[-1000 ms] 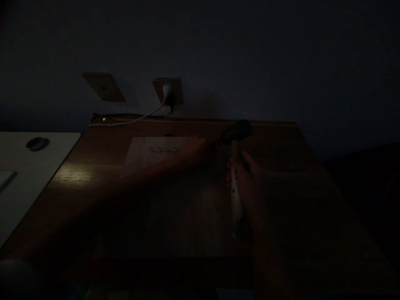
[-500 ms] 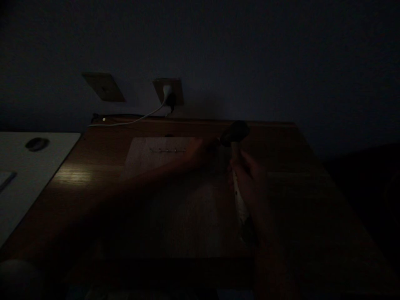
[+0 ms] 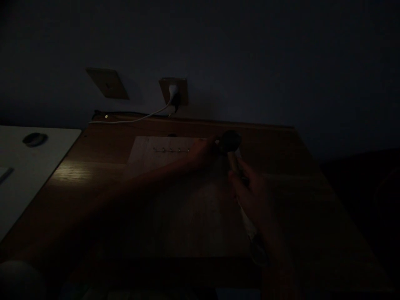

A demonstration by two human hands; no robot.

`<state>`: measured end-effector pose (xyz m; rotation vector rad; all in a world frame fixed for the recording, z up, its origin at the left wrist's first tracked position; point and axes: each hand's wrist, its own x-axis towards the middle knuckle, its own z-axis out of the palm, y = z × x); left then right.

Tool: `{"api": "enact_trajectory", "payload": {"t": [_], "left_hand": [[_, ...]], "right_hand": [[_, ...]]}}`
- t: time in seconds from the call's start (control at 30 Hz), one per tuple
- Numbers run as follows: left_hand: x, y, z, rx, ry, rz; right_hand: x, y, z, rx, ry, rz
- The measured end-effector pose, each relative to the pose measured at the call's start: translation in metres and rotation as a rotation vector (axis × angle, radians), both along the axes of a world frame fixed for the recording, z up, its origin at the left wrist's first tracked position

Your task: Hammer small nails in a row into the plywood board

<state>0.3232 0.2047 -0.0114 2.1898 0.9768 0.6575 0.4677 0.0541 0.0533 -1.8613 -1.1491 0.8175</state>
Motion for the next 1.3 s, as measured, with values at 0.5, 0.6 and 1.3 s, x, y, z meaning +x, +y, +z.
{"api": "enact_trajectory", "payload": {"t": [0.5, 0.6, 1.3], "left_hand": [[0.001, 0.001, -0.003, 0.044, 0.015, -0.017], [0.001, -0.005, 0.001, 0.146, 0.057, -0.038], [-0.23, -0.115, 0.03, 0.51, 0.136, -0.18]], "right_hand": [[-0.002, 0.002, -0.008, 0.008, -0.083, -0.016], [-0.002, -0.002, -0.007, 0.031, -0.031, -0.065], [-0.061, -0.043, -0.034, -0.026, -0.123, 0.043]]}}
